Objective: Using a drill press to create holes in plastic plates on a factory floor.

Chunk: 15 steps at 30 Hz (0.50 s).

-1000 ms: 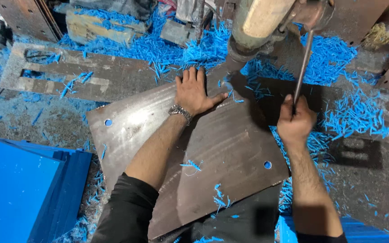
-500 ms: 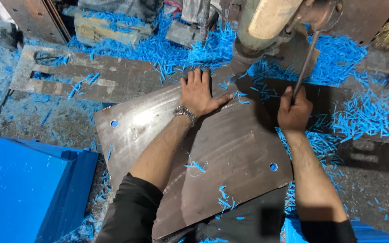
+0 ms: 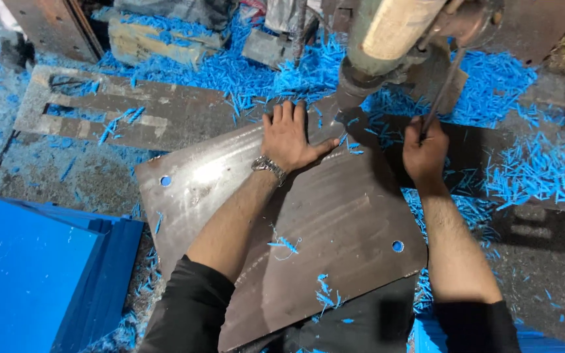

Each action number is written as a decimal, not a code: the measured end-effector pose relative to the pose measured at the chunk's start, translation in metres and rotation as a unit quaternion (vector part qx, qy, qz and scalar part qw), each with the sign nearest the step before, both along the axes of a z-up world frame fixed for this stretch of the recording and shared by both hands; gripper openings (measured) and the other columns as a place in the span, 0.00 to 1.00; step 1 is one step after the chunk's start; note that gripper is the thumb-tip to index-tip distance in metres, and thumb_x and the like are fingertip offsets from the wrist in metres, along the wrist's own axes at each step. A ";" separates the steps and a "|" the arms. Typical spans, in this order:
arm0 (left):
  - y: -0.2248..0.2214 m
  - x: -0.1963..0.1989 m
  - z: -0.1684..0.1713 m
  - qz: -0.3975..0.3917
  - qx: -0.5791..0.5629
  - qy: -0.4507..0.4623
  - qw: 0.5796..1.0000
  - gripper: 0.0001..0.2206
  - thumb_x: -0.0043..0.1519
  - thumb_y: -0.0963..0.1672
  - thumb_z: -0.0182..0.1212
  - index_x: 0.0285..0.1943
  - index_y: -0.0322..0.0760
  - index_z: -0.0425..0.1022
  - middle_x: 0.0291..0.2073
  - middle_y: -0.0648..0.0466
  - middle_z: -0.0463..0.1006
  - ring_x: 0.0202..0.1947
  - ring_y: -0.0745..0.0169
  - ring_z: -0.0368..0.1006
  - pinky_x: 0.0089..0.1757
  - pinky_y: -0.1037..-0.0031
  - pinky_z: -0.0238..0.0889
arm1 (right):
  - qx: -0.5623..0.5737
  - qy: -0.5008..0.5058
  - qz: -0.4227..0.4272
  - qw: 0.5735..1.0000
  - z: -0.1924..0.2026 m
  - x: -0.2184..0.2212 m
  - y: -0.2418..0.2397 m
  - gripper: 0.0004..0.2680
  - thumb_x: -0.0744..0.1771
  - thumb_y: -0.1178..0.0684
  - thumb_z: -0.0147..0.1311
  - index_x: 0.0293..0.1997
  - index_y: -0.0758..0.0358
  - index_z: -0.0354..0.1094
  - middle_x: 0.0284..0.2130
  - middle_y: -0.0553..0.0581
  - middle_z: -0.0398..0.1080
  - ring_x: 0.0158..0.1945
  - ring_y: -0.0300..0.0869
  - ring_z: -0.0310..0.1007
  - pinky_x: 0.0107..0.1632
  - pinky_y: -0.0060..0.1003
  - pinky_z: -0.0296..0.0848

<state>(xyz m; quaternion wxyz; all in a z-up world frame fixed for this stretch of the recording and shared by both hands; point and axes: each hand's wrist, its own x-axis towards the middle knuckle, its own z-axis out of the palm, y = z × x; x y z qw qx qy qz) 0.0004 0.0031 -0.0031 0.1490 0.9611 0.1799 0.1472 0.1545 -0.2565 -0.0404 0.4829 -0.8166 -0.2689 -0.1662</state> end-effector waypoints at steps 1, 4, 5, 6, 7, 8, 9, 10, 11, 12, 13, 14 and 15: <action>0.001 0.001 0.001 -0.002 0.001 0.000 1.000 0.50 0.46 0.71 0.58 0.67 0.38 0.61 0.52 0.50 0.64 0.58 0.47 0.62 0.55 0.52 0.51 | 0.001 0.000 -0.002 1.000 -0.003 0.003 -0.003 0.08 0.74 0.54 0.51 0.39 0.64 0.66 0.24 0.71 0.66 0.31 0.63 0.72 0.34 0.51 0.66; -0.002 -0.001 -0.002 -0.005 0.005 0.007 1.000 0.50 0.46 0.71 0.59 0.67 0.38 0.60 0.52 0.50 0.63 0.58 0.47 0.61 0.55 0.52 0.52 | 0.011 0.077 0.005 0.997 -0.017 0.005 -0.015 0.10 0.73 0.50 0.53 0.36 0.62 0.70 0.25 0.64 0.71 0.33 0.55 0.73 0.38 0.50 0.69; -0.002 0.000 -0.001 -0.002 0.002 0.003 1.000 0.50 0.46 0.71 0.58 0.67 0.38 0.60 0.52 0.49 0.63 0.57 0.47 0.61 0.55 0.53 0.51 | 0.025 0.075 0.023 0.997 -0.020 0.012 -0.014 0.10 0.74 0.51 0.53 0.36 0.64 0.70 0.25 0.66 0.70 0.33 0.57 0.73 0.38 0.50 0.69; -0.001 0.002 0.000 0.001 -0.001 -0.001 1.000 0.51 0.46 0.71 0.57 0.67 0.37 0.59 0.52 0.49 0.63 0.57 0.47 0.61 0.55 0.53 0.51 | 0.038 0.074 0.041 0.996 -0.022 0.018 -0.012 0.10 0.74 0.52 0.52 0.36 0.66 0.69 0.24 0.68 0.69 0.33 0.58 0.73 0.38 0.49 0.69; -0.003 0.000 0.001 -0.002 -0.002 0.002 1.000 0.51 0.46 0.71 0.57 0.67 0.37 0.59 0.52 0.49 0.63 0.57 0.47 0.61 0.55 0.53 0.51 | 0.037 0.077 0.037 0.996 -0.026 0.023 -0.009 0.10 0.74 0.52 0.52 0.36 0.66 0.69 0.24 0.68 0.69 0.33 0.58 0.73 0.38 0.49 0.69; -0.004 -0.002 0.002 0.001 0.003 0.001 1.000 0.50 0.46 0.71 0.58 0.66 0.38 0.59 0.52 0.50 0.63 0.56 0.47 0.61 0.55 0.54 0.51 | 0.015 0.056 0.019 0.998 -0.031 0.029 -0.007 0.11 0.73 0.53 0.54 0.34 0.69 0.69 0.23 0.72 0.68 0.33 0.61 0.73 0.35 0.52 0.68; -0.003 0.000 0.004 0.005 0.011 -0.005 1.000 0.49 0.46 0.70 0.59 0.66 0.38 0.59 0.52 0.50 0.63 0.56 0.48 0.62 0.55 0.54 0.52 | -0.007 0.030 0.002 1.000 -0.033 0.039 -0.001 0.11 0.71 0.54 0.55 0.32 0.72 0.70 0.22 0.75 0.67 0.32 0.65 0.74 0.33 0.55 0.66; -0.004 0.002 0.002 0.003 0.011 -0.007 1.000 0.49 0.46 0.70 0.59 0.66 0.38 0.59 0.52 0.50 0.63 0.56 0.48 0.62 0.55 0.54 0.52 | -0.007 0.029 0.001 1.000 -0.030 0.035 -0.005 0.11 0.71 0.54 0.55 0.32 0.72 0.70 0.22 0.75 0.67 0.32 0.65 0.74 0.33 0.55 0.66; -0.004 0.002 0.000 0.010 0.010 -0.009 1.000 0.49 0.46 0.70 0.60 0.66 0.38 0.60 0.52 0.50 0.63 0.55 0.48 0.62 0.55 0.54 0.52 | -0.001 0.054 0.009 0.998 -0.027 0.030 -0.007 0.11 0.72 0.53 0.54 0.31 0.67 0.70 0.22 0.70 0.68 0.32 0.59 0.73 0.35 0.51 0.68; -0.004 0.002 -0.002 0.017 0.010 -0.012 1.000 0.49 0.45 0.70 0.60 0.66 0.38 0.60 0.51 0.49 0.63 0.55 0.48 0.62 0.55 0.54 0.53 | 0.005 0.079 0.016 0.997 -0.024 0.025 -0.009 0.12 0.72 0.52 0.54 0.30 0.63 0.70 0.22 0.65 0.69 0.32 0.53 0.73 0.38 0.46 0.70; -0.004 0.003 -0.002 0.018 0.011 -0.014 1.000 0.49 0.45 0.70 0.60 0.66 0.38 0.60 0.51 0.49 0.63 0.55 0.48 0.62 0.55 0.54 0.53 | 0.006 0.077 0.018 0.997 -0.038 0.037 -0.009 0.12 0.72 0.52 0.54 0.30 0.63 0.70 0.22 0.65 0.69 0.32 0.53 0.73 0.38 0.46 0.70; -0.003 0.004 -0.002 0.015 0.010 -0.014 1.000 0.49 0.45 0.70 0.61 0.66 0.38 0.60 0.51 0.49 0.64 0.55 0.48 0.62 0.55 0.54 0.52 | 0.018 0.075 0.026 0.997 -0.052 0.049 -0.008 0.12 0.73 0.52 0.54 0.31 0.66 0.69 0.23 0.69 0.68 0.33 0.59 0.73 0.37 0.48 0.70; -0.004 0.001 -0.003 0.012 0.007 -0.010 1.000 0.50 0.44 0.70 0.62 0.66 0.38 0.61 0.51 0.49 0.64 0.55 0.48 0.62 0.55 0.54 0.52 | 0.028 0.075 0.034 0.996 -0.068 0.056 -0.008 0.12 0.73 0.53 0.54 0.33 0.70 0.68 0.24 0.73 0.68 0.35 0.64 0.73 0.37 0.50 0.70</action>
